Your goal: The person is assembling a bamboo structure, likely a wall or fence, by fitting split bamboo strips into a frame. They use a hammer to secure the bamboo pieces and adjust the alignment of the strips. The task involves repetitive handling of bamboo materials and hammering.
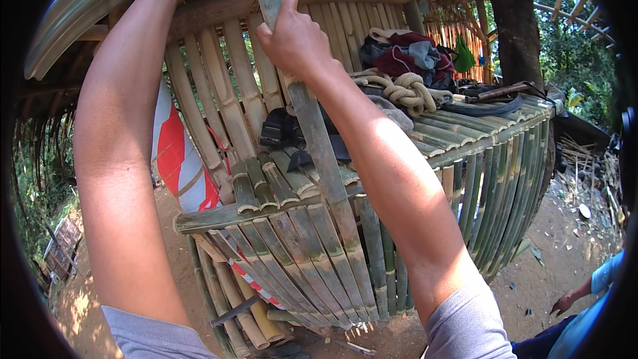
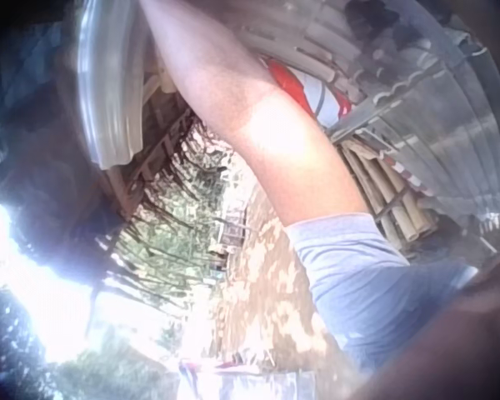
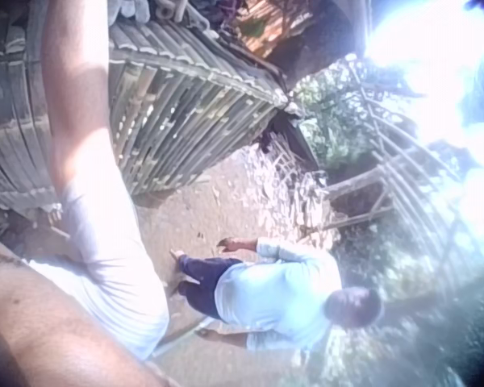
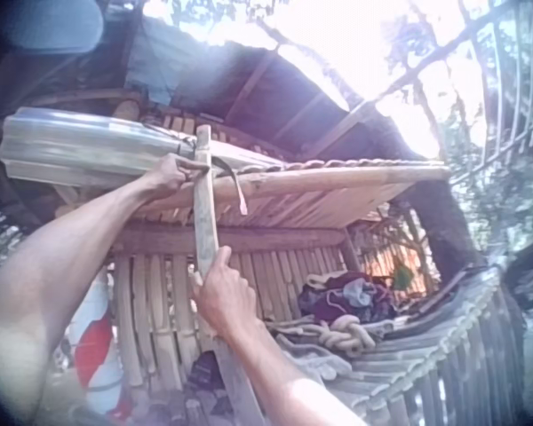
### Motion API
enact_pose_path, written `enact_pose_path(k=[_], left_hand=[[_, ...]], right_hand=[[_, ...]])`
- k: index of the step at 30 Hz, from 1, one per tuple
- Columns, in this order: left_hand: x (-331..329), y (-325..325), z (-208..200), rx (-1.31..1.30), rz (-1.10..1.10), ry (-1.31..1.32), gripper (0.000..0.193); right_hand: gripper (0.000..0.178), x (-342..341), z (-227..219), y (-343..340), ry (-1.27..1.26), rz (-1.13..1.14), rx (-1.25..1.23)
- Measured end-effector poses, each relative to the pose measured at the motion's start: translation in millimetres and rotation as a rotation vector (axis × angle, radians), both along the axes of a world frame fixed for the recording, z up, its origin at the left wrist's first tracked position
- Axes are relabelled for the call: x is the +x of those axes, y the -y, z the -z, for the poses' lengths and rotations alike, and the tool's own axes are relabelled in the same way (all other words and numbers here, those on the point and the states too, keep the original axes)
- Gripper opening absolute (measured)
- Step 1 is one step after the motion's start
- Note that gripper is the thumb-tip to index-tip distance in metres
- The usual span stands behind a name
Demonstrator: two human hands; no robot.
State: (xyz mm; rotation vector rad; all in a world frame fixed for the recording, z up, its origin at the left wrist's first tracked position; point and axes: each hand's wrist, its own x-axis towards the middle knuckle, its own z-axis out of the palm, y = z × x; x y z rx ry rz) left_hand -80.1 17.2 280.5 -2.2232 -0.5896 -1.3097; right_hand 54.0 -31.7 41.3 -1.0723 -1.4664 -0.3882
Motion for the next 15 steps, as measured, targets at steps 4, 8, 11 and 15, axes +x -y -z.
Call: enact_pose_path(k=[4, 8, 11, 15], left_hand=[[-2.8, -9.7, -6.6, 0.029, 0.07, 0.001, 0.046], [-1.0, -6.2, -6.9, -0.044, 0.057, 0.012, 0.048], [-1.6, -10.3, -8.2, -0.11, 0.062, 0.032, 0.047], [-2.6, -13.8, -10.7, -0.097, 0.102, 0.024, 0.045]], right_hand=[[0.053, -1.3, -0.8, 0.7, 0.0, 0.002, -0.005], [0.052, -0.6, -0.2, 1.2, -0.001, 0.006, -0.001], [0.051, -1.6, -0.4, 1.0, -0.002, 0.004, -0.006], [0.052, -2.2, -0.2, 1.5, -0.007, 0.012, -0.001]])
